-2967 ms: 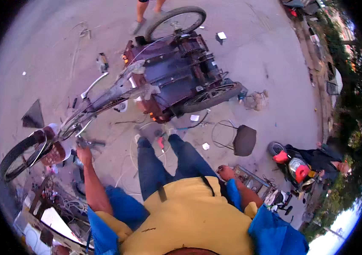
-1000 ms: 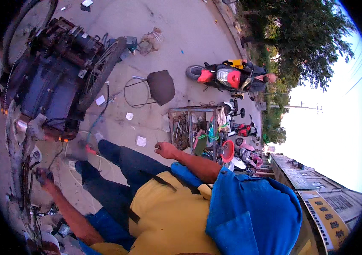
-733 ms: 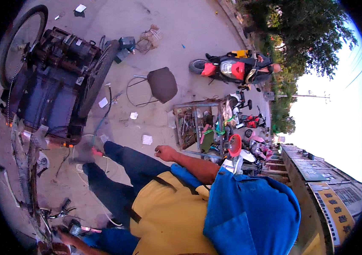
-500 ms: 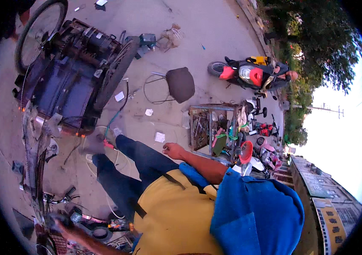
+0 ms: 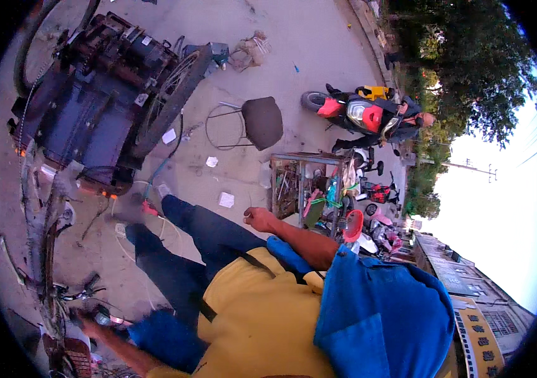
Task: The person removes a bicycle tire from the rim using tire levers, then reinstalls the tire and inflates it with a hose. The person works on the wheel while seated on the ground in a workshop area.
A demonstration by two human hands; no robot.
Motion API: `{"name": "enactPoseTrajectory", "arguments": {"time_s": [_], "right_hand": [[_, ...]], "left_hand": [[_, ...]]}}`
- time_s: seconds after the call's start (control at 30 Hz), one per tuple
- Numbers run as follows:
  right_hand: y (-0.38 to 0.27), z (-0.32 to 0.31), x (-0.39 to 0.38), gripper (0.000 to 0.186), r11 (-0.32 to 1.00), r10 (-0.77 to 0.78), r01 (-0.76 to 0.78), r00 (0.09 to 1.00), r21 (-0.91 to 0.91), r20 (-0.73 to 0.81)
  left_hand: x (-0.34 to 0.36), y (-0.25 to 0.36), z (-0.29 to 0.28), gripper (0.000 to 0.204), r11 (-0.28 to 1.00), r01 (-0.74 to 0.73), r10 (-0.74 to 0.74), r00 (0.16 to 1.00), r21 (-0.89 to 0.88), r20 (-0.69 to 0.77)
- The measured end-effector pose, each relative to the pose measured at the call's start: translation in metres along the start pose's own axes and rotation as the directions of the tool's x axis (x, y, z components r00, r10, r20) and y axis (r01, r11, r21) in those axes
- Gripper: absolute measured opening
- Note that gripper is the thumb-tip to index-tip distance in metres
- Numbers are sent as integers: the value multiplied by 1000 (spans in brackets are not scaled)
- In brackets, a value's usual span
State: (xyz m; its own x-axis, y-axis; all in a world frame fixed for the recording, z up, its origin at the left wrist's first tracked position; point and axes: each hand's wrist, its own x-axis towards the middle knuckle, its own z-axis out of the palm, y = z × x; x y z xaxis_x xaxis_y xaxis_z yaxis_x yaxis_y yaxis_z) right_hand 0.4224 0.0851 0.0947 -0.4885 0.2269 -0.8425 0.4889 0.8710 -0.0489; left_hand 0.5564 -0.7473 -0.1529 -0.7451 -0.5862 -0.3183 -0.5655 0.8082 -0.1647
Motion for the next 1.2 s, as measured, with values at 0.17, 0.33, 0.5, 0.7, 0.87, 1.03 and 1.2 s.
{"name": "enactPoseTrajectory", "arguments": {"time_s": [0.17, 0.33, 0.5, 0.7, 0.87, 1.03, 1.2], "right_hand": [[-38, -5, 21, 42, 998, -62, 60, 996, 33, 66], [-34, -7, 27, 41, 995, -88, 88, 996, 44, -2], [-34, -35, 15, 41, 996, -46, 43, 998, -81, -39], [9, -8, 14, 42, 996, 31, -34, 999, 77, 42], [-19, 6, 15, 43, 1000, 8, -11, 994, 29, 107], [-30, 11, 30, 44, 999, -51, 52, 996, -9, 75], [-14, 2, 41, 43, 983, -129, 125, 991, 137, 22]], "left_hand": [[-85, -13, -162, 44, 945, 318, -319, 948, -70, -3], [-75, 201, -262, 46, 386, 174, -123, 983, -906, 136], [20, 343, -117, 68, 99, 316, -249, 926, -944, 284], [25, 106, 6, 70, 477, 390, -489, 862, -788, 131], [-76, 59, -184, 63, 275, 417, -588, 786, -866, 192], [-108, 141, -302, 48, -139, 162, -409, 889, -977, 205], [-57, 311, -290, 46, -179, 174, -174, 963, -968, 205]]}}
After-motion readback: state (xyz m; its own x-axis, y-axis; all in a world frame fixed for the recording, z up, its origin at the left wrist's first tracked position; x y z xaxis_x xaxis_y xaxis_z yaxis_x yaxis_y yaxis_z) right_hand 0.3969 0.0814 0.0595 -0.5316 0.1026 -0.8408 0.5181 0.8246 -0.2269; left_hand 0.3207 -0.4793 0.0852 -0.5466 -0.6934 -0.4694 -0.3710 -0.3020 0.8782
